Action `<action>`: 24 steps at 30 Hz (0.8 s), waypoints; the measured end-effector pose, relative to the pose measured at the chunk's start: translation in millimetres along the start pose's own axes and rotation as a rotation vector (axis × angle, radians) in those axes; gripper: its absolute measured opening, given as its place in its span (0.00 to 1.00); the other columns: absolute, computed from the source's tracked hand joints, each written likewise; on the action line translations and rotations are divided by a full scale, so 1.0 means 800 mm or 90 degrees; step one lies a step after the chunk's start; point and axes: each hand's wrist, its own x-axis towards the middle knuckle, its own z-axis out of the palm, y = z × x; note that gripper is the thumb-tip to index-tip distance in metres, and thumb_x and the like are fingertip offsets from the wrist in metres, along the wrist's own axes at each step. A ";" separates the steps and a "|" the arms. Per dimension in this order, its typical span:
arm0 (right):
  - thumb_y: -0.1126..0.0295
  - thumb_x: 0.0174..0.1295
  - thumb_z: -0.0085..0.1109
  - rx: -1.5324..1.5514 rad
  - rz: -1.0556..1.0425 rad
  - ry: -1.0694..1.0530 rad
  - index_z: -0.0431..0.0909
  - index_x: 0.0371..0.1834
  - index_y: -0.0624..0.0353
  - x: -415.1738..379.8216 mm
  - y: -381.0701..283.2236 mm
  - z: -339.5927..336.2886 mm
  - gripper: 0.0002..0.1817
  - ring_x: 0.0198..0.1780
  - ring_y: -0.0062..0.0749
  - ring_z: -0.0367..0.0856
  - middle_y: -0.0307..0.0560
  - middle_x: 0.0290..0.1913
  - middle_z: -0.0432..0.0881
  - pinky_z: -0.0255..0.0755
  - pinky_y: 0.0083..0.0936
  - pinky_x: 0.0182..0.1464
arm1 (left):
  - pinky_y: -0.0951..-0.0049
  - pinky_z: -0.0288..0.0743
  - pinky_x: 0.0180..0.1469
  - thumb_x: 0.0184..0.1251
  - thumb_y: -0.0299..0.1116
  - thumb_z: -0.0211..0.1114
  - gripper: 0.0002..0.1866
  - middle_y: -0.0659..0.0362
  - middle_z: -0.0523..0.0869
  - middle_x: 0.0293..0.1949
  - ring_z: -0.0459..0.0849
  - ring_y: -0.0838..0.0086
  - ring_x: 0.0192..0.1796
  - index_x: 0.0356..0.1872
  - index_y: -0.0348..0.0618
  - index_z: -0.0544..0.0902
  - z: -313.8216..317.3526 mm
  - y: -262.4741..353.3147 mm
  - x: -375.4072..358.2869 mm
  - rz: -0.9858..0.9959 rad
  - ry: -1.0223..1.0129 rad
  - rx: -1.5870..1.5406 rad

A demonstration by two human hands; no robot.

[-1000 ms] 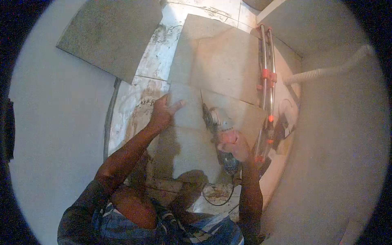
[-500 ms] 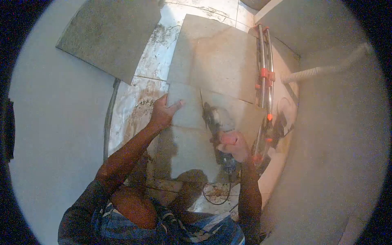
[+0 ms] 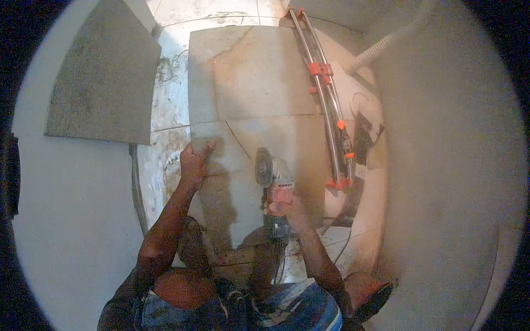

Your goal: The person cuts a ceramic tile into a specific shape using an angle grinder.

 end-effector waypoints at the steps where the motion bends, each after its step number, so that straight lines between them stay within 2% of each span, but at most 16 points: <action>1: 0.67 0.61 0.71 -0.006 -0.014 -0.013 0.80 0.49 0.61 0.003 -0.004 0.006 0.16 0.42 0.29 0.86 0.42 0.42 0.85 0.82 0.29 0.49 | 0.66 0.81 0.50 0.69 0.43 0.73 0.22 0.53 0.91 0.44 0.88 0.70 0.44 0.52 0.34 0.85 0.002 -0.007 0.004 0.000 0.010 -0.013; 3: 0.68 0.61 0.71 0.009 -0.006 -0.005 0.80 0.50 0.61 0.002 -0.014 0.017 0.17 0.42 0.28 0.85 0.41 0.42 0.85 0.82 0.29 0.49 | 0.66 0.82 0.49 0.70 0.43 0.73 0.22 0.52 0.91 0.45 0.89 0.70 0.44 0.53 0.33 0.85 0.001 -0.024 0.006 -0.004 0.021 -0.026; 5: 0.68 0.61 0.72 0.018 0.006 0.001 0.80 0.50 0.61 0.003 -0.018 0.019 0.17 0.42 0.28 0.85 0.41 0.42 0.84 0.82 0.29 0.49 | 0.67 0.82 0.48 0.68 0.46 0.75 0.24 0.56 0.90 0.46 0.86 0.72 0.44 0.54 0.35 0.85 0.000 -0.010 0.001 -0.027 0.016 -0.040; 8: 0.68 0.60 0.72 0.018 0.016 -0.003 0.79 0.51 0.60 0.007 -0.016 0.014 0.18 0.42 0.27 0.85 0.40 0.42 0.84 0.82 0.29 0.49 | 0.67 0.82 0.47 0.68 0.45 0.74 0.24 0.53 0.91 0.43 0.88 0.71 0.42 0.52 0.32 0.85 0.001 -0.002 -0.002 -0.011 0.022 -0.049; 10: 0.68 0.59 0.73 -0.036 0.028 0.005 0.79 0.50 0.59 0.007 -0.018 0.014 0.18 0.42 0.27 0.85 0.39 0.42 0.84 0.81 0.28 0.49 | 0.67 0.82 0.47 0.68 0.46 0.75 0.25 0.53 0.91 0.43 0.88 0.71 0.42 0.52 0.32 0.85 0.000 0.004 -0.004 -0.023 0.016 -0.057; 15: 0.68 0.59 0.73 -0.025 0.028 0.004 0.80 0.51 0.59 0.007 -0.022 0.021 0.19 0.42 0.26 0.85 0.39 0.42 0.84 0.81 0.27 0.48 | 0.67 0.82 0.46 0.67 0.49 0.75 0.26 0.54 0.91 0.42 0.87 0.72 0.41 0.52 0.33 0.85 0.000 -0.002 0.000 -0.018 0.012 -0.041; 18: 0.68 0.59 0.73 -0.032 0.026 0.008 0.80 0.51 0.59 0.008 -0.021 0.022 0.19 0.41 0.26 0.85 0.38 0.41 0.84 0.81 0.27 0.47 | 0.67 0.81 0.48 0.67 0.50 0.75 0.26 0.57 0.90 0.45 0.86 0.72 0.44 0.53 0.37 0.85 -0.002 -0.005 -0.001 -0.039 -0.004 -0.082; 20: 0.68 0.59 0.72 -0.043 0.033 0.013 0.80 0.51 0.59 0.009 -0.021 0.022 0.18 0.41 0.25 0.85 0.38 0.41 0.84 0.81 0.27 0.47 | 0.66 0.81 0.48 0.68 0.49 0.74 0.26 0.54 0.91 0.42 0.87 0.72 0.42 0.52 0.33 0.85 -0.001 0.007 -0.003 -0.024 0.023 0.002; 22: 0.69 0.57 0.69 -0.079 0.032 0.013 0.77 0.55 0.63 0.011 -0.020 0.017 0.22 0.41 0.33 0.89 0.47 0.41 0.86 0.83 0.30 0.48 | 0.66 0.81 0.49 0.68 0.49 0.74 0.26 0.54 0.91 0.43 0.87 0.72 0.42 0.52 0.33 0.85 -0.001 0.012 -0.006 -0.028 0.022 -0.016; 24: 0.69 0.57 0.69 -0.071 0.031 0.003 0.77 0.54 0.63 0.013 -0.018 0.013 0.22 0.41 0.33 0.88 0.47 0.41 0.86 0.83 0.30 0.48 | 0.65 0.81 0.50 0.68 0.49 0.74 0.26 0.54 0.91 0.43 0.87 0.71 0.43 0.52 0.34 0.85 -0.002 0.014 -0.007 -0.034 0.024 -0.034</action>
